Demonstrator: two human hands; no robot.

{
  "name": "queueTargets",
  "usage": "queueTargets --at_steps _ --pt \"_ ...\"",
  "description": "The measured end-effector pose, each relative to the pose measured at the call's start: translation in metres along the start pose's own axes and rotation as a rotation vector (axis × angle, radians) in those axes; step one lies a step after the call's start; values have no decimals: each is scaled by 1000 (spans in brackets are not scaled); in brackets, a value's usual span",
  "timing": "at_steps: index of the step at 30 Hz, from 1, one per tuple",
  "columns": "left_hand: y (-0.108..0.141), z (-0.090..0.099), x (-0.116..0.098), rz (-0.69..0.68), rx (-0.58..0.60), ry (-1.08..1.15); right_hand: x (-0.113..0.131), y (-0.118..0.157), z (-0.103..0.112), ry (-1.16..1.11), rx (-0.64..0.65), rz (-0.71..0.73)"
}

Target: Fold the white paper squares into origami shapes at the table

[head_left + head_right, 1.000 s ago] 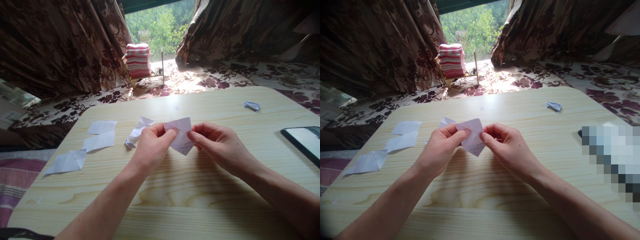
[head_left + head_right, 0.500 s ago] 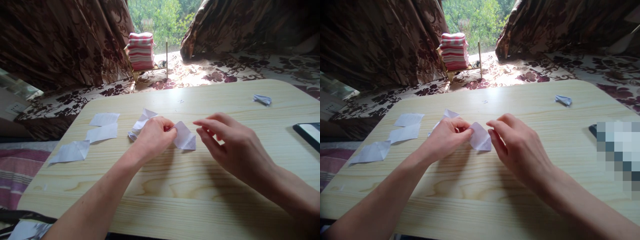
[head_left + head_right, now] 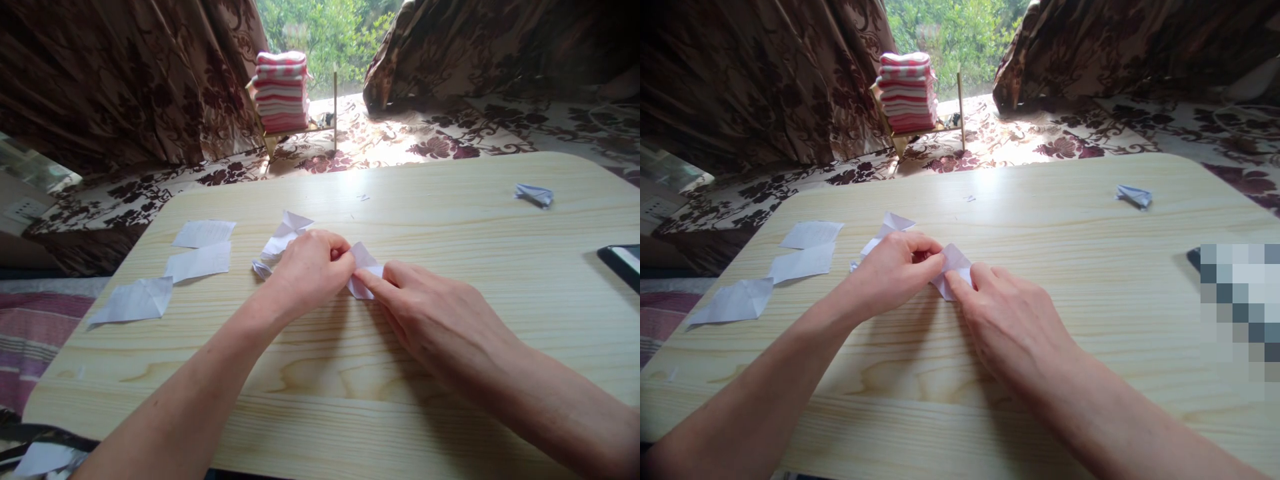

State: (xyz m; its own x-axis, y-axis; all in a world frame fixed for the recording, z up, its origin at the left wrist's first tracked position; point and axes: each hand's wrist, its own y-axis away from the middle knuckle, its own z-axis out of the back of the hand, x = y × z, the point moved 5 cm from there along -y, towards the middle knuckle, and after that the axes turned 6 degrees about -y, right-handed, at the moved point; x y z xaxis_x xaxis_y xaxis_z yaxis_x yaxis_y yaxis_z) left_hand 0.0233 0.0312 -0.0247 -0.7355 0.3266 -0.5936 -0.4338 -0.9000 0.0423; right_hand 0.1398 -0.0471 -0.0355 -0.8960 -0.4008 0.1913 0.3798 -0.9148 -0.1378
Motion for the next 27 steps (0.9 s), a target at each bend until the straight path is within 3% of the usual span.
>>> queueTargets --at_steps 12,27 --pt "-18 -2 -10 -28 175 74 1 -5 1 35 175 -141" --pt "-21 -3 -11 -79 231 -42 -10 12 4 8 2 -151"
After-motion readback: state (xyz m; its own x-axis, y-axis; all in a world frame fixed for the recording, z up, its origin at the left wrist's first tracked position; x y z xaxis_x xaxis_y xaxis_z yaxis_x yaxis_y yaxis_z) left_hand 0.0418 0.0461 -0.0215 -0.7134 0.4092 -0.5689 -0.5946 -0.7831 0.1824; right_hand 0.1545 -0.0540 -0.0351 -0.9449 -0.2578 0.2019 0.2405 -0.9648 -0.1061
